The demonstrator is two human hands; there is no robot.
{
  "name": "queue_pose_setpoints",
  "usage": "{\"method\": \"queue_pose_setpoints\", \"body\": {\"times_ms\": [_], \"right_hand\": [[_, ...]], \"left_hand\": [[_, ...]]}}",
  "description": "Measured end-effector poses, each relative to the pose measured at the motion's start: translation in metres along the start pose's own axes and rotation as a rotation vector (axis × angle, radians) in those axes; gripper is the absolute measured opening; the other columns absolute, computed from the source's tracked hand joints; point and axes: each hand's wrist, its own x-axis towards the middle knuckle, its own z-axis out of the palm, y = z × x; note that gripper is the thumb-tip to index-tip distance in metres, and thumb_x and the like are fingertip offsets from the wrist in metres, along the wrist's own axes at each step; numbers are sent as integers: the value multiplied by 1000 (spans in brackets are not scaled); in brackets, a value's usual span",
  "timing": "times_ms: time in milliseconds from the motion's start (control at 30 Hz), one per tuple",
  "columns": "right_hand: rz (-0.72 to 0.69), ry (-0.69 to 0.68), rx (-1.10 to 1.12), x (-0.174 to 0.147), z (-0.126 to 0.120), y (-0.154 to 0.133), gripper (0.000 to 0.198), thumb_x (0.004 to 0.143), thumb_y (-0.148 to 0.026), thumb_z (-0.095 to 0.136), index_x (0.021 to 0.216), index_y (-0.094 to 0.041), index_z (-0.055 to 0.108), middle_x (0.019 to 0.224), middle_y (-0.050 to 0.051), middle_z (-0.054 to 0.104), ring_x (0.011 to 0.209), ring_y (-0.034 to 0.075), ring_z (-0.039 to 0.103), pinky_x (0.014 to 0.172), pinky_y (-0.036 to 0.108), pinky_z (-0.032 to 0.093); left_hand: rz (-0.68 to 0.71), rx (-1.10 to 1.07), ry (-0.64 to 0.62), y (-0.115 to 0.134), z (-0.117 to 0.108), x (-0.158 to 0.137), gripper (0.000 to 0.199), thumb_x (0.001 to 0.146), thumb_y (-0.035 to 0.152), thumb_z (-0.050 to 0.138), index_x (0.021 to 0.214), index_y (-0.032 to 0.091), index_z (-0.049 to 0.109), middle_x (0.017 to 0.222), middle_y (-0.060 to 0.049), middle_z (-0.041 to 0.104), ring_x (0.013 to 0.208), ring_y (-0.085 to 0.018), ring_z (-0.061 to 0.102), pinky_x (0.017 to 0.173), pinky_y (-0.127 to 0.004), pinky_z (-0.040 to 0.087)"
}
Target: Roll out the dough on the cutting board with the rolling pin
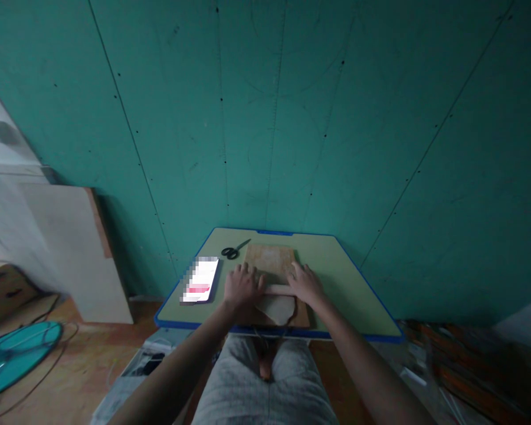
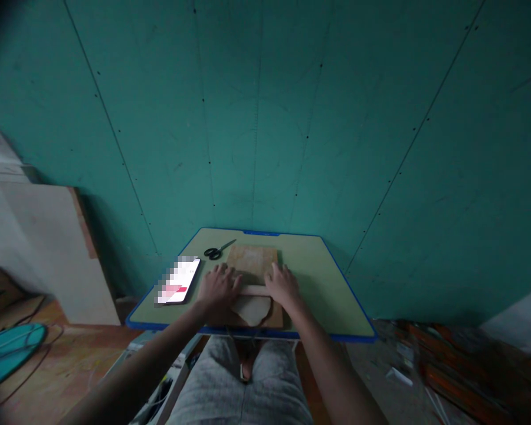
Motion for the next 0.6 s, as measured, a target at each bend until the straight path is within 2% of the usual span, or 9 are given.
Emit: {"method": "queue_pose_setpoints", "body": {"times_ms": [67,133,200,300,367,467,533,600], "right_hand": [[-80,198,116,-14,0,6,41,93,-37,39,127,-18,52,122,15,60,115,25,55,97,39,42],[-181,403,254,-27,0,13,40,92,-36,40,126,-17,51,120,14,59,115,24,53,98,41,42],[-225,578,385,-41,2,18,41,91,-36,41,126,-17,48,119,15,58,114,24,53,98,43,44],[-204,684,461,-62,10,22,42,92,-38,41,129,-17,45,116,15,57,110,25,55,94,45,46],[-261,536,401,-74,19,19,50,90,-40,46,134,-17,42,123,15,56,118,26,52,99,46,43],[-308,267,238,-82,32,8,67,80,-45,60,139,-18,42,135,16,52,126,32,46,102,50,41],[-304,168,175,-81,36,-1,71,77,-44,63,140,-19,43,137,14,52,128,32,45,104,49,40],[-302,140,153,-77,36,-9,70,78,-43,63,141,-20,44,136,13,54,127,31,47,104,48,40]], "left_hand": [[64,-17,61,-1,3,-11,51,98,45,28,102,16,69,111,-15,62,105,-27,56,85,-39,46],[129,-43,55,-4,4,-14,55,98,47,27,93,15,71,106,-15,63,102,-26,56,86,-39,44],[143,-70,34,-10,5,-11,58,97,49,27,89,15,72,102,-15,64,100,-26,57,86,-39,43],[-31,-138,-39,-24,5,3,59,98,49,24,91,15,71,95,-14,68,93,-25,62,81,-36,45],[-184,-166,-85,-35,4,11,62,99,48,18,95,14,70,88,-15,69,86,-24,65,75,-34,46],[-258,-168,-106,-47,2,17,61,100,43,15,101,13,69,84,-15,69,83,-24,67,70,-32,47],[-280,-187,-115,-52,-1,16,58,100,41,16,106,15,67,86,-14,69,84,-24,68,69,-30,47],[-304,-212,-121,-54,-4,12,56,100,41,17,105,16,67,87,-13,70,84,-23,68,69,-29,46]]}}
